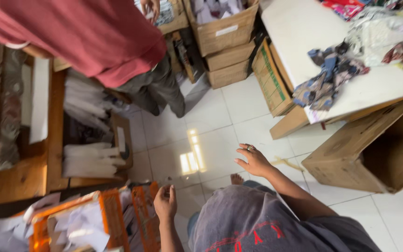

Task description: The person assembles decorative items by placing white paper inserts into patterned fabric sleeves and bundling them with a decorative cord. They handle the fabric sleeves and paper pieces one at a time, aligning them on a table and using a paper cutter to trim excess material.

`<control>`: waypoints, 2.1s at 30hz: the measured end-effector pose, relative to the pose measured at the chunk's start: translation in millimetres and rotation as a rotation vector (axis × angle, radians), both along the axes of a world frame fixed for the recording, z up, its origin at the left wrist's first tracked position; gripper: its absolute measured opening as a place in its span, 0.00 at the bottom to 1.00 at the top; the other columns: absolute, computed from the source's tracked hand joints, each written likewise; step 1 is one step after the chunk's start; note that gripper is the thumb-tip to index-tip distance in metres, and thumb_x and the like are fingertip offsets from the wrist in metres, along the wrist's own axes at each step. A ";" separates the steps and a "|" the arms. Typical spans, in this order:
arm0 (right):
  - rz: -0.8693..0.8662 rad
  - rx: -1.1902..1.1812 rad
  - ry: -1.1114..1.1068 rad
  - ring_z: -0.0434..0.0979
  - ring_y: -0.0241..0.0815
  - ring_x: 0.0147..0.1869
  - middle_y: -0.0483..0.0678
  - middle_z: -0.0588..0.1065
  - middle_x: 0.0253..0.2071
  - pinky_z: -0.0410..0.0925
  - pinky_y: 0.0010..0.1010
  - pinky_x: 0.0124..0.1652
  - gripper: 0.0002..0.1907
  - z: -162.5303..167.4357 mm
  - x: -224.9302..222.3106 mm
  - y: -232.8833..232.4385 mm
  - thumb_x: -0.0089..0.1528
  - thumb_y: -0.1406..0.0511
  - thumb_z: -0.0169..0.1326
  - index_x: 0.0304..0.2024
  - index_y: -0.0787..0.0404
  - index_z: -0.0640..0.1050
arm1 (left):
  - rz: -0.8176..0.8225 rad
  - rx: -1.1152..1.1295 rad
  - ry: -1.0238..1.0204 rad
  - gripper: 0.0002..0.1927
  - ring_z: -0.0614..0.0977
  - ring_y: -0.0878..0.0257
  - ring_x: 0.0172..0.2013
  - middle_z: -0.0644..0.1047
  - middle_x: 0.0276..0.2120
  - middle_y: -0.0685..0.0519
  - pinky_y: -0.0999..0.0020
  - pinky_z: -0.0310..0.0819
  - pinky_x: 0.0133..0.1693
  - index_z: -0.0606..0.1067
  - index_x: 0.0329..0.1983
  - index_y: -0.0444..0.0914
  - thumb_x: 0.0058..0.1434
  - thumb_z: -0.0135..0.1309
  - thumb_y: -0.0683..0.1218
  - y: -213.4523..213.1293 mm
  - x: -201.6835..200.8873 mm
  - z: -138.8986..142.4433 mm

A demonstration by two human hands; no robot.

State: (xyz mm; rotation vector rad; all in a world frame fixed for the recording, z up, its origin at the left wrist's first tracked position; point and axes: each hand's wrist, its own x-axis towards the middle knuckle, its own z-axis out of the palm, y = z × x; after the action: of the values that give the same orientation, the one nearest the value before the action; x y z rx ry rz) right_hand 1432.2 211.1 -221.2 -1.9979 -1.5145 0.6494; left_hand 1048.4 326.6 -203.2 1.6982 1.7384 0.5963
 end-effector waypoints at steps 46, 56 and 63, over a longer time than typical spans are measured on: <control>-0.434 0.126 1.040 0.80 0.38 0.43 0.47 0.78 0.43 0.71 0.26 0.40 0.11 13.0 675.6 820.1 0.66 0.63 0.60 0.49 0.62 0.80 | 0.307 -0.817 0.108 0.30 0.83 0.51 0.53 0.84 0.49 0.43 0.60 0.74 0.54 0.81 0.54 0.36 0.65 0.50 0.64 499.2 548.0 20.0; 0.363 0.115 0.352 0.79 0.53 0.59 0.57 0.78 0.56 0.70 0.36 0.56 0.19 2.5 704.5 769.8 0.57 0.76 0.51 0.50 0.63 0.81 | 0.643 -0.952 -0.052 0.29 0.83 0.51 0.50 0.80 0.57 0.50 0.48 0.72 0.51 0.72 0.65 0.40 0.68 0.48 0.60 566.7 610.1 50.6; 0.055 -0.246 0.118 0.78 0.57 0.61 0.58 0.78 0.55 0.70 0.40 0.59 0.24 12.3 698.8 788.7 0.57 0.71 0.51 0.56 0.60 0.80 | 0.634 -0.943 -0.042 0.29 0.84 0.52 0.48 0.81 0.56 0.49 0.51 0.72 0.48 0.72 0.64 0.39 0.66 0.50 0.60 570.1 619.4 42.1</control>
State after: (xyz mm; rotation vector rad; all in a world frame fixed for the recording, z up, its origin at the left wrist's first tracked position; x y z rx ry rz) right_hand 2131.0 999.8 -208.9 -2.0597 -1.4828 1.0003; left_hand 1667.8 896.7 -161.1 0.4845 2.0425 0.0078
